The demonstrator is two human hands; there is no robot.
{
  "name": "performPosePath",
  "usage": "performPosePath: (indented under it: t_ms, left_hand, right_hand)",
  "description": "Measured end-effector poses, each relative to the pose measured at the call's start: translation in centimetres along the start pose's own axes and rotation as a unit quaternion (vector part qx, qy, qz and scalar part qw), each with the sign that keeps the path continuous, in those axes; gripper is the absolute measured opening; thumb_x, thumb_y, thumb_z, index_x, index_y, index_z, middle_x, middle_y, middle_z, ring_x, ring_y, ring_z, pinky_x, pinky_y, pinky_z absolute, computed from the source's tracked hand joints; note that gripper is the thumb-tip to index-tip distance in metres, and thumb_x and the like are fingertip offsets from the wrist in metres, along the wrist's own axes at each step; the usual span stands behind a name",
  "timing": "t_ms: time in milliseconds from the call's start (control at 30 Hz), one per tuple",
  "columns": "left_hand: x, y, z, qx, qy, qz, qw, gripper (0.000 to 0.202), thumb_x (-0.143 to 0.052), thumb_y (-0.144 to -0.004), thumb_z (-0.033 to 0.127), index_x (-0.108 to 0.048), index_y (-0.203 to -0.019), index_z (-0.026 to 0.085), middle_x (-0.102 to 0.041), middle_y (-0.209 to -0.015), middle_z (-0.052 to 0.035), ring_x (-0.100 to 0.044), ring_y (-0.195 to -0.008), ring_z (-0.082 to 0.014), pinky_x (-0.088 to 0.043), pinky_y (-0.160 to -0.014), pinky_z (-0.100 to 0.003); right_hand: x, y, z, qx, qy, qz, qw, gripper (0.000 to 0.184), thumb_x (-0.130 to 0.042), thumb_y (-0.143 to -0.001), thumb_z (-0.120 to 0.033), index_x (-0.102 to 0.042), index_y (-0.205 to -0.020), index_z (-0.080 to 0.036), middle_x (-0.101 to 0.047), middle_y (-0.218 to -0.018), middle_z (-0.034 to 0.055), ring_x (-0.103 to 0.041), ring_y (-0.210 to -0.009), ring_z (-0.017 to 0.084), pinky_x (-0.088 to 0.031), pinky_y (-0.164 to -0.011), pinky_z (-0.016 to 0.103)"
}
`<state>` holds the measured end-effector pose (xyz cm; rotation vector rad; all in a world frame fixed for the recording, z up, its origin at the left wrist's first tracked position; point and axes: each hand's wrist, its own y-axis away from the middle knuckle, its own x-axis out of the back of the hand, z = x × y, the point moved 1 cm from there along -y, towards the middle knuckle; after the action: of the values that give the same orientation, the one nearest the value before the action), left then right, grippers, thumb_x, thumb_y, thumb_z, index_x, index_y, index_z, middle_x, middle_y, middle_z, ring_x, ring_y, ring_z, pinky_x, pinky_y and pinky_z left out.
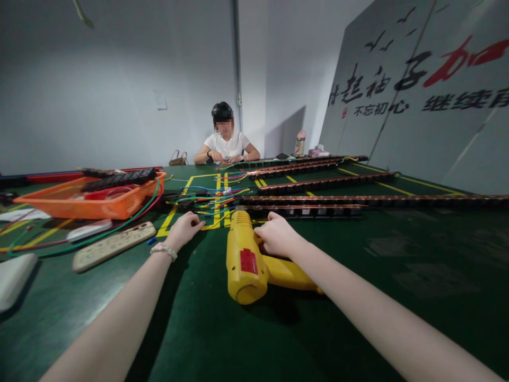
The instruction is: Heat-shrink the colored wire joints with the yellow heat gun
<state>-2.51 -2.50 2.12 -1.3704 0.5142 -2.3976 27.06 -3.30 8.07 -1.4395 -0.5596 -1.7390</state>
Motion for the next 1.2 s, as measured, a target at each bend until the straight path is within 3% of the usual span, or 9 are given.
performPosePath:
  t_ms: [67, 167, 267, 367, 633, 800, 900, 1033, 1200]
  left_hand:
    - [-0.2, -0.1, -0.1, -0.018, -0.028, 0.017, 0.999, 0.015, -0.058, -0.076, 0.035, -0.06, -0.078, 0.02, -0.057, -0.096, -0.0075, -0.056, -0.087, -0.0232, -0.043, -0.067, -0.031]
    - [-0.8, -0.4, -0.6, -0.066, -0.02, 0.014, 0.998, 0.03, -0.054, -0.078, 0.024, -0.056, -0.107, 0.019, -0.055, -0.116, -0.0102, -0.049, -0.109, -0.0268, -0.043, -0.089, -0.039]
    - [-1.6, -0.7, -1.3, -0.093, -0.01, -0.039, 0.995, 0.037, -0.047, -0.08, 0.016, -0.054, -0.116, 0.021, -0.055, -0.121, -0.0079, -0.047, -0.116, -0.025, -0.038, -0.1, -0.041]
    - [-1.7, -0.8, -1.4, -0.08, -0.031, -0.05, 0.995, 0.038, -0.049, -0.081, 0.02, -0.055, -0.118, 0.023, -0.055, -0.118, -0.0073, -0.05, -0.11, -0.0246, -0.041, -0.096, -0.041]
    - [-0.5, -0.2, 0.7, -0.099, -0.117, -0.026, 0.988, 0.014, -0.052, -0.085, 0.032, -0.062, -0.087, 0.022, -0.057, -0.094, -0.0056, -0.051, -0.095, -0.0246, -0.041, -0.084, -0.038]
    - [0.1, 0.0, 1.8, -0.12, -0.15, 0.047, 0.98, 0.015, -0.045, -0.09, 0.031, -0.056, -0.093, 0.02, -0.058, -0.099, -0.0074, -0.053, -0.097, -0.0244, -0.039, -0.084, -0.037]
    - [0.1, 0.0, 1.8, -0.117, -0.129, 0.061, 0.983, 0.015, -0.045, -0.09, 0.032, -0.054, -0.092, 0.02, -0.059, -0.095, -0.0071, -0.053, -0.093, -0.0235, -0.04, -0.081, -0.035]
    - [-0.1, -0.1, 1.4, -0.08, -0.078, 0.052, 0.992, 0.018, -0.048, -0.088, 0.037, -0.053, -0.086, 0.02, -0.059, -0.087, -0.0058, -0.054, -0.083, -0.0207, -0.04, -0.069, -0.029]
    - [-0.1, -0.2, 0.8, 0.005, -0.018, 0.033, 0.999, 0.032, -0.054, -0.081, 0.05, -0.051, -0.069, 0.02, -0.053, -0.064, -0.0004, -0.048, -0.059, -0.0149, -0.03, -0.053, -0.025]
  right_hand:
    - [0.0, 0.0, -0.1, 0.003, 0.001, 0.003, 1.0, 0.015, -0.051, -0.066, -0.015, -0.065, -0.071, -0.016, -0.07, -0.067, 0.0062, -0.057, -0.059, 0.017, -0.03, -0.081, 0.033]
    - [-0.1, 0.0, 0.0, 0.006, 0.004, 0.006, 1.0, 0.014, -0.052, -0.067, -0.017, -0.065, -0.071, -0.016, -0.07, -0.068, 0.0066, -0.057, -0.06, 0.017, -0.03, -0.081, 0.033]
    - [-0.3, 0.0, 0.1, 0.007, 0.008, 0.009, 1.0, 0.014, -0.052, -0.065, -0.016, -0.065, -0.07, -0.016, -0.07, -0.068, 0.0063, -0.057, -0.059, 0.017, -0.029, -0.08, 0.033]
    - [-0.4, 0.0, 0.1, 0.008, 0.012, 0.012, 1.0, 0.013, -0.052, -0.065, -0.016, -0.065, -0.07, -0.016, -0.07, -0.068, 0.0059, -0.057, -0.06, 0.017, -0.029, -0.08, 0.033]
    - [-0.1, 0.1, 0.0, 0.006, 0.025, 0.021, 0.999, 0.013, -0.052, -0.066, -0.016, -0.064, -0.07, -0.016, -0.07, -0.07, 0.0069, -0.058, -0.063, 0.018, -0.027, -0.079, 0.033]
    - [0.0, 0.2, 0.0, 0.006, 0.036, 0.02, 0.999, 0.014, -0.052, -0.068, -0.016, -0.065, -0.071, -0.015, -0.07, -0.069, 0.0079, -0.059, -0.063, 0.018, -0.027, -0.079, 0.034]
    - [0.0, 0.1, -0.2, 0.015, 0.039, 0.013, 0.999, 0.015, -0.052, -0.068, -0.017, -0.065, -0.073, -0.015, -0.07, -0.071, 0.0082, -0.059, -0.064, 0.018, -0.026, -0.08, 0.034]
    - [0.0, -0.1, -0.6, 0.034, 0.045, -0.003, 0.998, 0.017, -0.052, -0.069, -0.015, -0.067, -0.077, -0.014, -0.071, -0.073, 0.0086, -0.061, -0.066, 0.019, -0.026, -0.081, 0.034]
    - [0.0, -0.3, -0.8, 0.034, 0.049, -0.016, 0.998, 0.016, -0.052, -0.069, -0.015, -0.067, -0.076, -0.014, -0.072, -0.075, 0.0093, -0.062, -0.068, 0.019, -0.026, -0.081, 0.034]
